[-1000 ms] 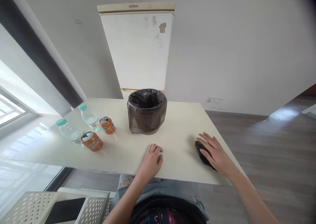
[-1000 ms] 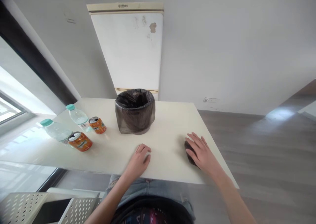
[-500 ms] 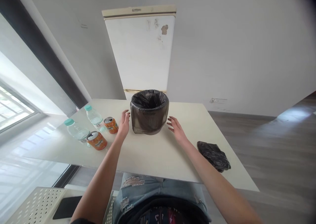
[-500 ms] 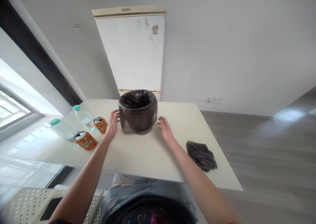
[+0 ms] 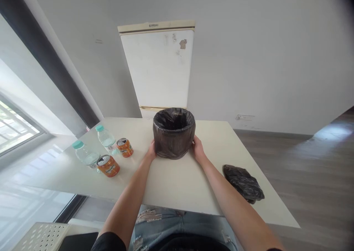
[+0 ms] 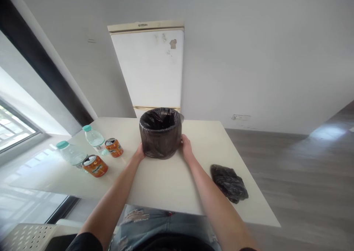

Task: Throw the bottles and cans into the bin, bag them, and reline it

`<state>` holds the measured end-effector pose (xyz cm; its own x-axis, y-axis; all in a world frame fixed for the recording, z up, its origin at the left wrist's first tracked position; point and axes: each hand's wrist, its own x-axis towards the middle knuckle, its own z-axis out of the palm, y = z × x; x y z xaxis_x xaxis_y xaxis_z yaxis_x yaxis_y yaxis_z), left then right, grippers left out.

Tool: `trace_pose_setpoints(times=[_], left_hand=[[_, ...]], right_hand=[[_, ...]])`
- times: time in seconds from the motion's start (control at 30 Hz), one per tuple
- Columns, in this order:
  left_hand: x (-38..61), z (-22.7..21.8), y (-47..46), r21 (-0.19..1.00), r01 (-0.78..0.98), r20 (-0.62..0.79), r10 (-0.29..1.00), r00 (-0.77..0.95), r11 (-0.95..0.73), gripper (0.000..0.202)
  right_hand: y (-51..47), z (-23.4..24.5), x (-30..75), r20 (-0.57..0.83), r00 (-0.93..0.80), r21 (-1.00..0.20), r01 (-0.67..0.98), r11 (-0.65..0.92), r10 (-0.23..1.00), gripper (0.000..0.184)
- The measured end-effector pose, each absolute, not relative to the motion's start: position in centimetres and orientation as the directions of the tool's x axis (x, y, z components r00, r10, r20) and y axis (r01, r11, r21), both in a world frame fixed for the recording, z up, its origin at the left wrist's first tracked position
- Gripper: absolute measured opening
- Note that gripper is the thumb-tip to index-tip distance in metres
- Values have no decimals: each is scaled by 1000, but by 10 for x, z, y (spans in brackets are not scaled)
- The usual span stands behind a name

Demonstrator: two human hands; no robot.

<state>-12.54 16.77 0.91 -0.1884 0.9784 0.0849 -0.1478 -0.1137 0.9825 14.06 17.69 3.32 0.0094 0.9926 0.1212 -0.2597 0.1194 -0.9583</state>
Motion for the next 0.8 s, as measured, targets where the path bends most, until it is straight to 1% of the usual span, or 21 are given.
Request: trace_pose_setpoints(times=[0.07,0.13,0.3,0.43,0.63,0.73,0.8], left_hand=[[-128,7,168,969,-244,-9,981,-196,-40,38],[-130,7,168,952,-307,-70,976,-204,4,39],[-131,5,167,920,-389,-143,967,-212,51,38],[-131,3,166,910,-411,-155,965,-213,55,37],[-133,2,169,919,-390,-140,972,-190,56,37],[-133,2,168,926,-376,-109,978,-180,34,39],[-134,2,167,931,-365,-61,983,-173,-6,39]], right_hand=[[180,32,142,124,13,-948,-295,122,992,50],[183,30,142,125,0,-938,-325,118,992,47],[188,26,140,131,-62,-928,-358,101,989,37],[192,24,142,128,-81,-928,-363,90,988,33],[196,20,143,93,-105,-927,-373,48,990,27],[198,17,143,88,-108,-929,-368,42,990,24],[199,15,143,88,-112,-932,-360,42,990,24]])
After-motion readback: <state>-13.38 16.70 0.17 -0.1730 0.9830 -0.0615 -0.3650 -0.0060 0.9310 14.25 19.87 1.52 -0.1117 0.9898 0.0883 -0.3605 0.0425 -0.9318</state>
